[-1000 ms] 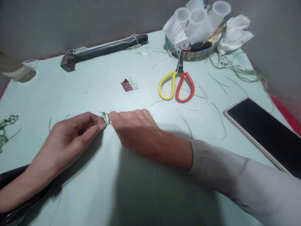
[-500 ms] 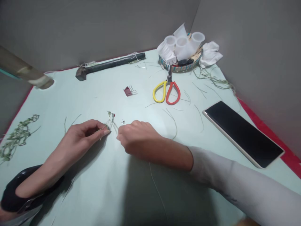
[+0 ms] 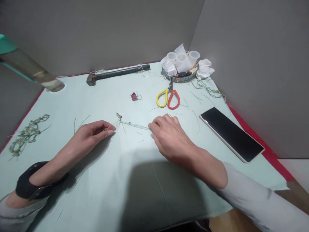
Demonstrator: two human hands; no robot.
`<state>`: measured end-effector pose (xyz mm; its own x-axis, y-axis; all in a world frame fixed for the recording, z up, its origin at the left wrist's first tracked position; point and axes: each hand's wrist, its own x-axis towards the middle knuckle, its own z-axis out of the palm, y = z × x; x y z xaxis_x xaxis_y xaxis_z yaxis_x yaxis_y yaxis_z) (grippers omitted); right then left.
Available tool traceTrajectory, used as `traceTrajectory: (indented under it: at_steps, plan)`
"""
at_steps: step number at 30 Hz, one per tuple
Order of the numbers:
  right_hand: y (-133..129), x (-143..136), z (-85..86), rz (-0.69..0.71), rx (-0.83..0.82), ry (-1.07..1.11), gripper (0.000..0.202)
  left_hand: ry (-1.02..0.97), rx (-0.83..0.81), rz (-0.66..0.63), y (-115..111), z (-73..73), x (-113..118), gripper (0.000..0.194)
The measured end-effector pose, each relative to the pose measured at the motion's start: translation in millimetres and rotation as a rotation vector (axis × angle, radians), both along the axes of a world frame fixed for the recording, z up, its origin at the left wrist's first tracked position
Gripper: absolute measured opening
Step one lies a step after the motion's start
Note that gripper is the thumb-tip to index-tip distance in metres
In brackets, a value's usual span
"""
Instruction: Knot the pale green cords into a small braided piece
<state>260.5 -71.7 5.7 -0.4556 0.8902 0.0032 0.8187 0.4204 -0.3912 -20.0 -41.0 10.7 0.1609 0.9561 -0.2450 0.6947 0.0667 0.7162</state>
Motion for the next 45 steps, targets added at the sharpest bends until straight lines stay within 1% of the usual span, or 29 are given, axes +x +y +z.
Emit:
traceTrajectory:
  at_steps: [3,5,8,10,12,13,14,16,17,21,23,24,26,28,30,31,34,36,40,41,42,45]
  plan:
    - [-6,-15,4.4,0.063,0.15,-0.081,0.027,-0.001,0.011,-0.002,-1,0.0,-2,0.019]
    - [-10,-36,4.3,0.183,0.216,-0.102,0.025,-0.012,0.02,-0.005,-2,0.2,-3,0.02]
    - [-14,-73,-5.0,0.415,0.29,-0.094,0.02,-0.045,0.027,-0.018,-2,-0.3,-5,0.023]
    - [-16,-94,-14.4,0.507,0.344,-0.066,0.025,-0.068,0.022,-0.022,-2,-1.2,-6,0.026]
    - [-17,-105,-21.8,0.572,0.378,-0.051,0.031,-0.078,0.015,-0.019,-3,-1.8,-7,0.029]
    - [-18,-107,-23.9,0.593,0.386,-0.049,0.032,-0.076,0.015,-0.016,-3,-1.8,-7,0.029]
    - [-20,-107,-24.9,0.604,0.388,-0.048,0.027,-0.069,0.016,-0.015,-3,-1.6,-7,0.028]
    - [-24,-101,-24.5,0.612,0.374,-0.045,0.016,-0.046,0.023,-0.014,-4,-0.7,-7,0.026]
    - [-27,-96,-23.8,0.615,0.365,-0.038,0.015,-0.034,0.028,-0.013,-5,-0.2,-6,0.025]
    - [-42,-78,-21.4,0.64,0.354,0.033,0.022,0.001,0.042,-0.002,-6,1.2,-3,0.024]
    - [-45,-75,-19.6,0.618,0.353,0.062,0.021,0.014,0.048,0.004,-7,1.6,-1,0.025]
    - [-45,-76,-18.2,0.581,0.362,0.063,0.019,0.021,0.051,0.006,-7,1.8,-1,0.025]
    - [-40,-81,-14.8,0.451,0.382,0.003,0.012,0.035,0.058,0.009,-7,2.0,1,0.024]
    - [-30,-89,-12.2,0.294,0.383,-0.105,0.015,0.048,0.064,0.007,-6,1.8,3,0.025]
    - [-20,-95,-11.9,0.211,0.362,-0.186,0.013,0.059,0.064,-0.001,-4,1.2,5,0.027]
    - [-16,-97,-12.7,0.199,0.354,-0.208,0.012,0.065,0.062,-0.007,-4,0.9,5,0.028]
    - [-8,-98,-16.3,0.224,0.345,-0.22,0.026,0.077,0.052,-0.038,-5,0.4,3,0.028]
    - [-7,-95,-17.6,0.242,0.352,-0.201,0.03,0.079,0.055,-0.054,-6,0.4,1,0.03]
    - [-7,-88,-16.6,0.273,0.381,-0.133,0.029,0.081,0.063,-0.047,-9,0.0,-1,0.034]
    - [-7,-86,-16.4,0.273,0.367,-0.096,0.027,0.084,0.062,-0.041,-9,-0.2,-1,0.035]
    - [-6,-84,-16.3,0.261,0.32,-0.029,0.025,0.089,0.058,-0.034,-9,-0.4,-1,0.035]
    - [-5,-81,-17.1,0.186,0.074,0.244,0.02,0.112,0.042,-0.02,-10,-1.2,1,0.037]
